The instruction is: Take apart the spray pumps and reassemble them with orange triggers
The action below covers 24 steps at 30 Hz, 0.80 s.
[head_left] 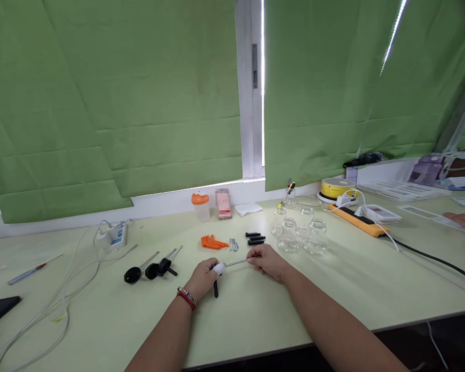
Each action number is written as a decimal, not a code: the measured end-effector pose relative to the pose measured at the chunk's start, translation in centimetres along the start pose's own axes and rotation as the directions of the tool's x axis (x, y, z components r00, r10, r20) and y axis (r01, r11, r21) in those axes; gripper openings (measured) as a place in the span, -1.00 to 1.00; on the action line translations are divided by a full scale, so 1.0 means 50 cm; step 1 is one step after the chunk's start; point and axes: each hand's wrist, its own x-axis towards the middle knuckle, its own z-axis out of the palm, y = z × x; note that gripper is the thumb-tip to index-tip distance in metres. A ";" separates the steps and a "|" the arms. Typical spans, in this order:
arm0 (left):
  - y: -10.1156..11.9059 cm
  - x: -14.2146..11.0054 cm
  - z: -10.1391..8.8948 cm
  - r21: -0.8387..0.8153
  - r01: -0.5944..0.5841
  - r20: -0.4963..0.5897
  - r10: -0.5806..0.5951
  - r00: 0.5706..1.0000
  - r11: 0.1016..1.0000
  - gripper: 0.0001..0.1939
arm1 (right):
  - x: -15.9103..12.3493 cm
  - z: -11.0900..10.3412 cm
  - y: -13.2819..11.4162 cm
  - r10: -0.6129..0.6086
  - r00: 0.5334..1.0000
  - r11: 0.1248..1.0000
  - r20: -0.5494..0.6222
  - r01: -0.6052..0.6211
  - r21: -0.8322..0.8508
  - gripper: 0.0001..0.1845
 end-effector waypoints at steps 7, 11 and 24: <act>0.001 0.000 0.000 -0.002 0.002 0.001 -0.002 1.000 1.000 -0.59 | -0.002 0.000 -0.003 0.016 1.000 1.000 0.023 -0.015 -0.014 -0.82; 0.002 0.000 0.000 -0.005 0.006 -0.001 -0.006 1.000 1.000 -0.58 | -0.003 0.001 -0.003 0.023 0.999 0.999 0.043 -0.022 -0.033 -0.79; 0.005 -0.003 0.000 -0.018 0.027 0.009 -0.027 1.000 0.999 -0.57 | -0.002 0.003 -0.001 0.040 0.995 0.997 0.090 -0.034 -0.063 -0.70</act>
